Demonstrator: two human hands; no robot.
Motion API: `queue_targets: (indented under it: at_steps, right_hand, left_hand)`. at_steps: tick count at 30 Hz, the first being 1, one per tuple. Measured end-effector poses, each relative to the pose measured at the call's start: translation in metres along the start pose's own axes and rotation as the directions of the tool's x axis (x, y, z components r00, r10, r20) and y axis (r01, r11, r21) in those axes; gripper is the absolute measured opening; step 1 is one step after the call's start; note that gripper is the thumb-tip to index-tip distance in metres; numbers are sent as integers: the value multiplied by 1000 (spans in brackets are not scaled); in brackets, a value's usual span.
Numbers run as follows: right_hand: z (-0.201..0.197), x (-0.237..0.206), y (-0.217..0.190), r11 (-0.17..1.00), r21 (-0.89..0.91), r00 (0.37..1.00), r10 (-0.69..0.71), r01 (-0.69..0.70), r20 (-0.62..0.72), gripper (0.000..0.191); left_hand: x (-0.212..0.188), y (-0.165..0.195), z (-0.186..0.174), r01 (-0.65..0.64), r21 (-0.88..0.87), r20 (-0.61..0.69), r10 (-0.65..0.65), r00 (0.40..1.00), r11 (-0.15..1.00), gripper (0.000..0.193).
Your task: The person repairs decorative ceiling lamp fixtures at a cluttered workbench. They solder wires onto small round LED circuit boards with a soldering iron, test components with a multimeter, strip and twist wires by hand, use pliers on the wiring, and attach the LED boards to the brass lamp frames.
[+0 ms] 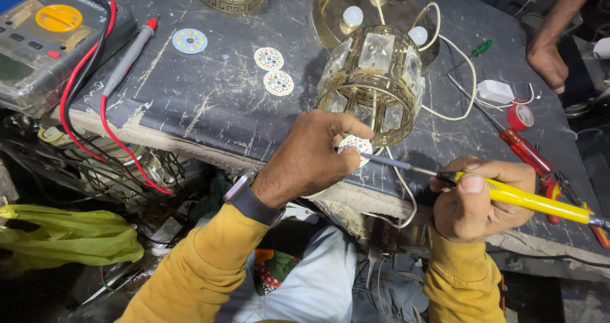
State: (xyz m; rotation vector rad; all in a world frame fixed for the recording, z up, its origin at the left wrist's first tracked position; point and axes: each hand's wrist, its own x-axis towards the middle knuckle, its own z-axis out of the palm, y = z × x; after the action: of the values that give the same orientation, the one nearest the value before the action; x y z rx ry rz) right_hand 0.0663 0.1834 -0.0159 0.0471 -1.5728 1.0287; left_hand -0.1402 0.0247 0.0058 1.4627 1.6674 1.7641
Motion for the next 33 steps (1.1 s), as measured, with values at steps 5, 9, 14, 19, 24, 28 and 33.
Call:
queue_targets:
  at_steps: [5, 9, 14, 19, 24, 28, 33]
  right_hand:
    - [0, 1, -3, 1000, -17, 1000, 15, -15, 20, 28]
    - [1, -2, -2, 1000, 8, 999, 13, -13, 30, 30]
    - [3, -7, -1, 996, -46, 997, -77, 77, -6, 33]
    - [5, -8, 1, 986, -74, 989, -151, 150, -6, 38]
    - [5, -8, 0, 987, -61, 989, -148, 148, 3, 38]
    - [5, -10, -1, 988, -65, 990, -138, 138, 1, 39]
    - [4, -10, -2, 989, -62, 991, -133, 133, 5, 38]
  left_hand:
    - [1, 1, -1, 35, 2, 17, -35, 999, 999, 30]
    - [1, 1, -2, 54, 0, 28, -54, 998, 999, 31]
    - [3, 0, -1, 43, 12, 22, -43, 999, 999, 30]
    - [3, -1, 1, 102, -44, 29, -101, 995, 994, 29]
    - [3, -1, 2, 84, -42, 16, -84, 996, 996, 28]
    - [3, -2, 2, 106, -32, 15, -105, 994, 994, 28]
    - [3, -3, 2, 105, -64, 22, -104, 994, 992, 28]
